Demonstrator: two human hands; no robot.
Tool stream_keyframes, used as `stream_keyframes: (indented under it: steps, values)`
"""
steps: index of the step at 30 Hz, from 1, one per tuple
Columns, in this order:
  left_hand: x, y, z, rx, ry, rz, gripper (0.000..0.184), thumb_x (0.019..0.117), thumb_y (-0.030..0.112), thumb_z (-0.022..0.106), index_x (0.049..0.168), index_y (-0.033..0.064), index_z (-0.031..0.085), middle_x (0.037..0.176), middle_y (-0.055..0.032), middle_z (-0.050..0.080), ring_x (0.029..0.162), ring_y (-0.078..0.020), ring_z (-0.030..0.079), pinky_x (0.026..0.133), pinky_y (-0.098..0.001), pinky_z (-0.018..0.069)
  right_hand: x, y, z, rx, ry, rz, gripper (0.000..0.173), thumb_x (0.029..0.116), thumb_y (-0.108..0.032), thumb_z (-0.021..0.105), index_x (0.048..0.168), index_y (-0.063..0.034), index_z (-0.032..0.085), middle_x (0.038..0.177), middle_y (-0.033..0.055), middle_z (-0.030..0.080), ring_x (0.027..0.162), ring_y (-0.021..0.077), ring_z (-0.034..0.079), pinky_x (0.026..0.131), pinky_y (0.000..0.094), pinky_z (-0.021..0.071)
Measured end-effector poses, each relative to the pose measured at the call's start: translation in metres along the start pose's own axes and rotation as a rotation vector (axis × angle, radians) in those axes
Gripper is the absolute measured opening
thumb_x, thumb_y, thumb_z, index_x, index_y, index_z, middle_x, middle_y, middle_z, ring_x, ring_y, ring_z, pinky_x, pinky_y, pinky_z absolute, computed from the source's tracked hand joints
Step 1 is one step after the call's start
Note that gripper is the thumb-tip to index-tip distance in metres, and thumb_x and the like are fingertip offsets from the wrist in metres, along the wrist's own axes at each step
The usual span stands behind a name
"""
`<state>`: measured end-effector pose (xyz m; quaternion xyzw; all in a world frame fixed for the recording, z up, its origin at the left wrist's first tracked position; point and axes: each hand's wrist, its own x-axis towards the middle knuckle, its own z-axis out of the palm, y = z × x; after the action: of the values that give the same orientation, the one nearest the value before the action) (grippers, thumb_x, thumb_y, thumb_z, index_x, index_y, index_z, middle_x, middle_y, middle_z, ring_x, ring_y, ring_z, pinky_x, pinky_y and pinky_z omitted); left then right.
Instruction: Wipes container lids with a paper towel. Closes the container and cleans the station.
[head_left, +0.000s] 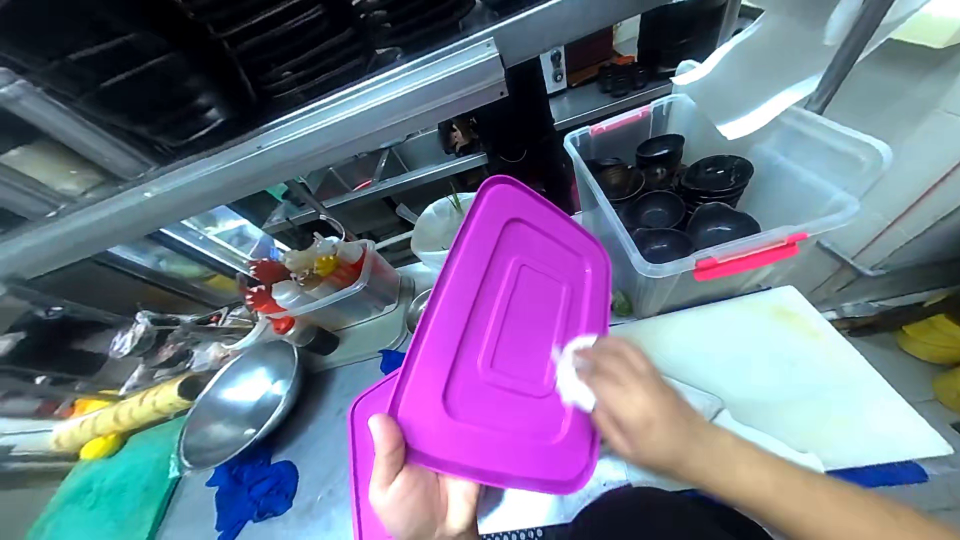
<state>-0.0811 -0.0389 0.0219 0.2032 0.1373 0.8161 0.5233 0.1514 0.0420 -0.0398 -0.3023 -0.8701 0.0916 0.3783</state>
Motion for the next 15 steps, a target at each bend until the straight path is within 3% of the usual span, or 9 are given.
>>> stream_keyframes:
  steps: [3,6,8,11,12,15]
  values:
    - [0.003,-0.003,-0.004,0.023,0.032,0.037,0.047,0.103,0.044,0.052,0.116,0.0016,0.068,0.111,-0.0196,0.072,0.107,-0.0306,0.071,0.09,-0.0529,0.0593,-0.018,-0.037,0.016,0.111,-0.069,-0.138,0.03,0.0955,-0.027,0.053,0.114,-0.0112,0.07,0.117,0.0089,0.069,0.115,0.0278,0.063,0.099,0.0426,0.0532]
    - [-0.001,-0.004,-0.005,0.012,0.002,0.027,0.047,0.1011,0.044,0.056,0.117,0.0024,0.069,0.113,-0.0193,0.072,0.109,-0.0309,0.071,0.093,-0.0536,0.0578,-0.016,-0.032,0.015,0.231,-0.063,-0.207,0.026,0.0948,-0.024,0.055,0.111,-0.0113,0.071,0.114,0.0073,0.069,0.112,0.0244,0.063,0.096,0.0375,0.0533]
    - [-0.003,-0.006,-0.004,-0.03,0.0,0.01,0.046,0.0997,0.043,0.059,0.118,0.0021,0.068,0.114,-0.02,0.071,0.11,-0.0318,0.07,0.094,-0.0544,0.057,-0.005,-0.014,0.004,0.201,-0.055,-0.171,0.028,0.0961,-0.024,0.054,0.116,-0.0119,0.07,0.116,0.0055,0.07,0.113,0.0228,0.063,0.097,0.0392,0.0534]
    - [-0.008,-0.003,0.002,-0.049,-0.023,-0.04,0.046,0.0972,0.043,0.062,0.118,0.0026,0.069,0.115,-0.0199,0.071,0.112,-0.032,0.069,0.096,-0.0543,0.0563,0.03,0.019,-0.023,0.032,0.038,0.006,0.04,0.097,-0.02,0.053,0.135,-0.0126,0.063,0.12,0.0036,0.07,0.115,0.0226,0.063,0.098,0.044,0.0545]
    - [-0.01,-0.004,0.004,-0.042,-0.019,-0.057,0.047,0.0967,0.044,0.063,0.118,0.0029,0.07,0.115,-0.0196,0.072,0.111,-0.0316,0.07,0.095,-0.0539,0.0565,0.041,0.03,-0.033,-0.027,0.068,0.065,0.041,0.0976,-0.019,0.052,0.136,-0.0104,0.062,0.121,0.0058,0.07,0.117,0.0259,0.062,0.099,0.047,0.0526]
    - [-0.012,-0.008,0.004,-0.057,-0.029,-0.081,0.047,0.0974,0.043,0.062,0.119,0.0018,0.069,0.117,-0.0208,0.071,0.112,-0.0325,0.069,0.097,-0.0545,0.0556,0.054,0.04,-0.042,-0.163,0.095,0.118,0.033,0.0982,-0.014,0.049,0.125,-0.0068,0.067,0.122,0.0092,0.068,0.12,0.0316,0.058,0.102,0.0503,0.0493]
